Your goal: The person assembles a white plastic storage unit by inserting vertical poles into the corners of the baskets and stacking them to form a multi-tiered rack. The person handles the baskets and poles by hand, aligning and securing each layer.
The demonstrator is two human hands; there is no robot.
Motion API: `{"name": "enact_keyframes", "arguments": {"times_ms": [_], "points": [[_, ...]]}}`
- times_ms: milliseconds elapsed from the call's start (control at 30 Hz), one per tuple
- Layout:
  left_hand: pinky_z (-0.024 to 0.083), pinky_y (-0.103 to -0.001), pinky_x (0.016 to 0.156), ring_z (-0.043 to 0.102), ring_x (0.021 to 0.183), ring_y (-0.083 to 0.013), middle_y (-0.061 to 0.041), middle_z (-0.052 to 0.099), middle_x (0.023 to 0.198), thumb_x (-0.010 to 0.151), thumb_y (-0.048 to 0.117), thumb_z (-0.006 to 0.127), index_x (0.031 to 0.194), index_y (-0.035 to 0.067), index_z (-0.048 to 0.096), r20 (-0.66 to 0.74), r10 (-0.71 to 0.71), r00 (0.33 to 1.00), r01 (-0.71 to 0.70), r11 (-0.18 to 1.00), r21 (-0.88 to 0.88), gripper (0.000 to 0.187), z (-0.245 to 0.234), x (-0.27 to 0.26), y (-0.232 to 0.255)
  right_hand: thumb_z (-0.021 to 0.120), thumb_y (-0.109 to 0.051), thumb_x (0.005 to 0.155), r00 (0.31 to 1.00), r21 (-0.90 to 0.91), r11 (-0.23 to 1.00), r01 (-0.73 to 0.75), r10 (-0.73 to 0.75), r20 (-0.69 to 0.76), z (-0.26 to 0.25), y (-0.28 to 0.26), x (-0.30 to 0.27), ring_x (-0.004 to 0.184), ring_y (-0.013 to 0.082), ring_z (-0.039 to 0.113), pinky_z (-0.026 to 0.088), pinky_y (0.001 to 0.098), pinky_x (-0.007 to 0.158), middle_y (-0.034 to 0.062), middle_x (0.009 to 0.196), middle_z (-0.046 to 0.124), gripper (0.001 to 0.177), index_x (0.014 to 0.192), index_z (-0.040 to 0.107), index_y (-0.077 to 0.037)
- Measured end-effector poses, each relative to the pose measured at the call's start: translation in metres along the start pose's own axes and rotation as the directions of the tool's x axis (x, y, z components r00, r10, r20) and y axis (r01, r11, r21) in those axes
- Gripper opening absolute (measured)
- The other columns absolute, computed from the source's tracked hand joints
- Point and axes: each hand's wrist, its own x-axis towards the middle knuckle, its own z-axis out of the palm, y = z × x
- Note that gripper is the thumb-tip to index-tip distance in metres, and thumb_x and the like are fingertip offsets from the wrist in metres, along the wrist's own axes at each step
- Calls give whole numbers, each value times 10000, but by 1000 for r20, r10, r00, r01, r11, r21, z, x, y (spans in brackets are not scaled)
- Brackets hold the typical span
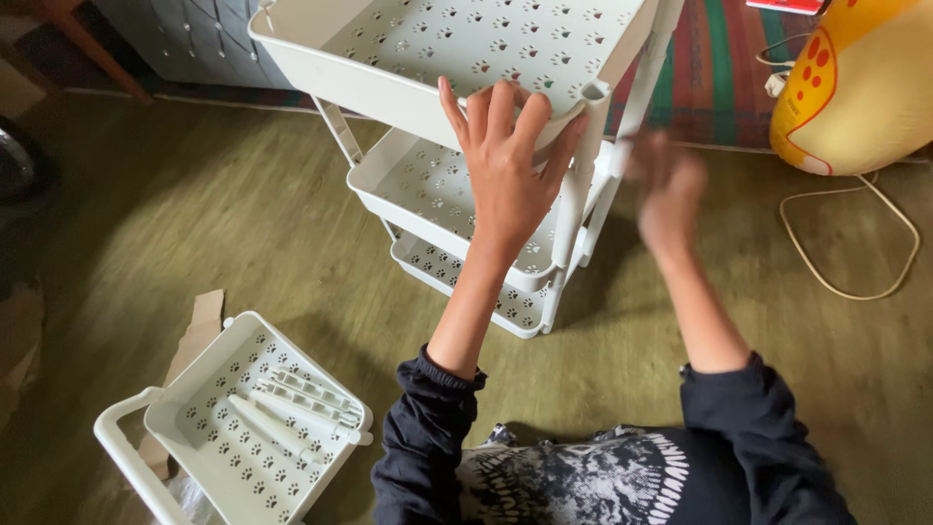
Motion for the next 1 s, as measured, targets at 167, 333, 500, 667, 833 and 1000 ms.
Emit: {"name": "enact_keyframes", "arguments": {"times_ms": [167,333,500,667,833,1000], "points": [[164,-746,1401,543,1126,-343,-81,557,1088,1004,220,885,1077,76,662,33,-5,999,6,999,-40,275,-5,-1,-3,619,43,1218,961,11,961,275,-274,-32,-11,60,75,1579,228,633,575,379,1277,157,1678,584,480,1650,411,24],[138,-755,1407,541,1111,-337,-82,550,1070,984,197,875,1053,77,660,52,-11,999,14,998,-67,255,-8,1,-3,611,109,1201,893,83,906,416,-424,154,3,90,128,1507,269,566,485,426,1298,196,1609,531,531,1669,373,28],[106,-754,1409,545,1117,-338,-84,560,1086,970,197,875,1042,81,657,50,-9,999,13,996,-90,257,-8,-1,-7,582,24,1237,954,205,973,104,-157,257,11,110,142,1388,168,667,571,355,1194,100,1516,665,493,1694,404,-23],[61,-737,1428,582,1197,-305,-69,620,1149,994,261,883,990,83,650,65,32,997,-26,995,-94,293,-5,-3,-31,554,18,1241,962,76,995,70,-88,257,-2,97,130,1148,179,758,648,361,989,101,1268,719,342,1576,526,-43],[42,-734,1439,527,1498,-342,-109,643,1359,999,227,863,980,79,623,66,23,998,-16,995,-101,282,-19,-9,-63,646,-36,1216,967,0,1000,10,-10,254,-5,67,105,1140,206,811,693,369,913,117,1254,738,251,1448,550,-21],[68,-699,1446,307,1749,-402,-143,517,1690,1015,85,749,1306,58,669,-7,-72,997,70,988,-137,303,-44,-16,-84,725,-64,1200,965,-33,991,133,-122,234,8,32,72,1164,239,814,664,386,989,160,1284,791,347,1501,558,-17]]}}
